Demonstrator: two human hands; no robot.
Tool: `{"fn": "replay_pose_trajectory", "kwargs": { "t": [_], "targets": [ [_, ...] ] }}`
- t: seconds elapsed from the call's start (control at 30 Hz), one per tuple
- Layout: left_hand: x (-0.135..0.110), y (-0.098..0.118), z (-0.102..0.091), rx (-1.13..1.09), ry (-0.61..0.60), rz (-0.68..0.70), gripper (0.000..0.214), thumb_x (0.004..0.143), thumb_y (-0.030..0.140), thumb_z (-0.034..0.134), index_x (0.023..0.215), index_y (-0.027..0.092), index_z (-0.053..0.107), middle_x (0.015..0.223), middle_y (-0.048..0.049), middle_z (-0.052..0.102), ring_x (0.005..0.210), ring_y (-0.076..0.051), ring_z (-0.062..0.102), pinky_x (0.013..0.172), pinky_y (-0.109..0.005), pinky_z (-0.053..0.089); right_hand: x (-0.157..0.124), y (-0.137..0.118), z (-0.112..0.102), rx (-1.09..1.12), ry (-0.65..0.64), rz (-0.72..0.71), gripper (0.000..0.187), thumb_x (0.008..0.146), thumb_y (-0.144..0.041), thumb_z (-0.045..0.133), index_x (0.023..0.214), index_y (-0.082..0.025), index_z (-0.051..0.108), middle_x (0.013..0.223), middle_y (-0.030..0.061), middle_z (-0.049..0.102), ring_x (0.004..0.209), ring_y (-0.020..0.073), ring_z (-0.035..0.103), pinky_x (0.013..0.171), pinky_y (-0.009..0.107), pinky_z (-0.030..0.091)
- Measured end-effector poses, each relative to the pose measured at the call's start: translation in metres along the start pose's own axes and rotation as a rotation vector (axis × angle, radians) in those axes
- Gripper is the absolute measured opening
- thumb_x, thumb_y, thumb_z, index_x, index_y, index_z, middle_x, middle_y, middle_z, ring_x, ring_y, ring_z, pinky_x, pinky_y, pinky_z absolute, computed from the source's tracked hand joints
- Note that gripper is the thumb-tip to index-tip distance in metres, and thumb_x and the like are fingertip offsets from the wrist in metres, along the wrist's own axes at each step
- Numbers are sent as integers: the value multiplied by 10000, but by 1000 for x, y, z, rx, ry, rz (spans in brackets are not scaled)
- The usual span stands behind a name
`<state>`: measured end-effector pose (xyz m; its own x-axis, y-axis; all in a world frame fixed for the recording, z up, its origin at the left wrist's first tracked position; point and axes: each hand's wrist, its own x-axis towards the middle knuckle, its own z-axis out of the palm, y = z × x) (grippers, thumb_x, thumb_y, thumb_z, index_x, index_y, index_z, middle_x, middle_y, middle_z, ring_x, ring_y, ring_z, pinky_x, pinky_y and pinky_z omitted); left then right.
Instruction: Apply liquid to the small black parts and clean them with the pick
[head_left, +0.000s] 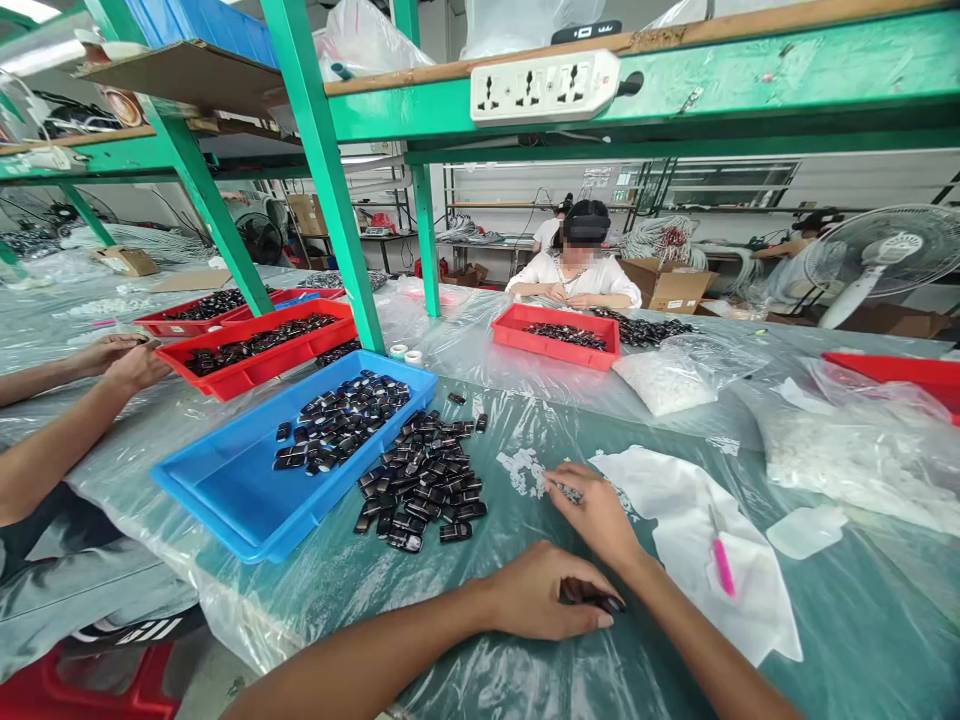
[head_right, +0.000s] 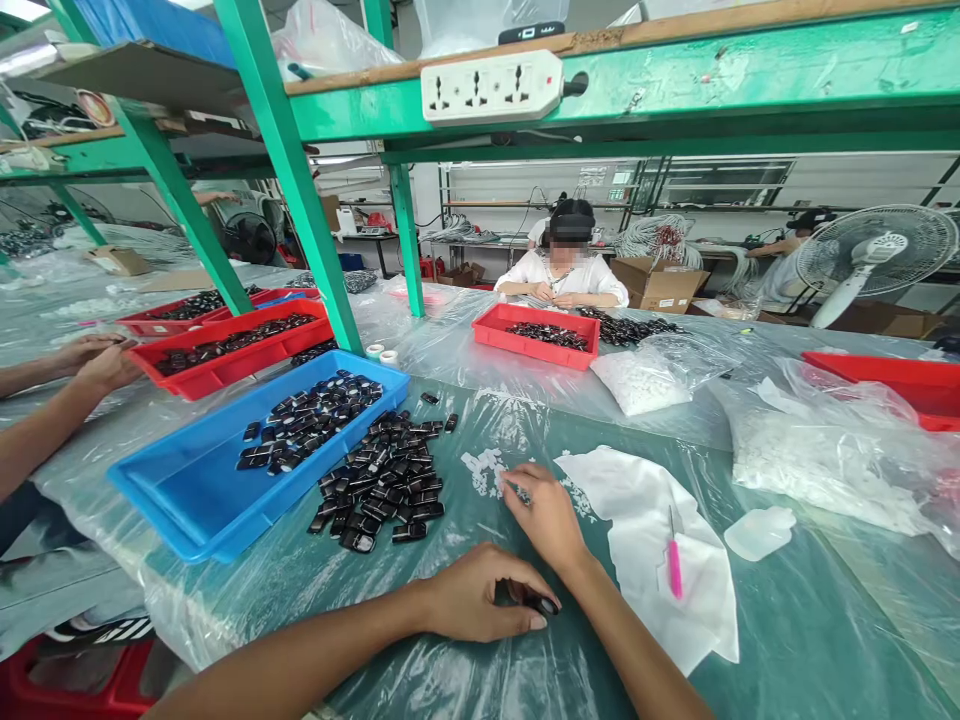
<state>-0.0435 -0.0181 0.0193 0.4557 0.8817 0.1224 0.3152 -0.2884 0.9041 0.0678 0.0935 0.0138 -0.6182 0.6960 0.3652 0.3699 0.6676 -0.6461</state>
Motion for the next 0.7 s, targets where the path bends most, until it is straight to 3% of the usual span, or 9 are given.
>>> {"fn": "replay_pose_trajectory", "kwargs": {
  "t": [0.27, 0.47, 0.7],
  "targets": [
    [6, -2, -1, -264, 220, -83, 345, 762, 339, 642, 984, 78, 675, 799, -107, 674, 693, -155, 606, 655, -229, 454, -39, 8, -22, 379, 151, 235, 326, 809, -407, 595, 979, -140, 674, 901, 79, 670, 808, 192, 634, 729, 305, 521],
    [14, -16, -3, -497, 338, -98, 408, 758, 432, 647, 961, 78, 657, 765, -79, 630, 649, -130, 576, 676, -258, 467, -63, 1, -24, 564, 294, 377, 375, 722, -433, 689, 987, -168, 692, 954, 88, 669, 888, 237, 628, 799, 358, 514],
    [13, -14, -7, -414, 321, -61, 348, 815, 411, 591, 921, 87, 661, 734, -50, 575, 662, -114, 511, 667, -232, 427, -70, -8, -14, 501, 322, 275, 278, 775, -384, 654, 967, -188, 694, 1004, 80, 646, 932, 215, 605, 846, 352, 497]
  ]
}}
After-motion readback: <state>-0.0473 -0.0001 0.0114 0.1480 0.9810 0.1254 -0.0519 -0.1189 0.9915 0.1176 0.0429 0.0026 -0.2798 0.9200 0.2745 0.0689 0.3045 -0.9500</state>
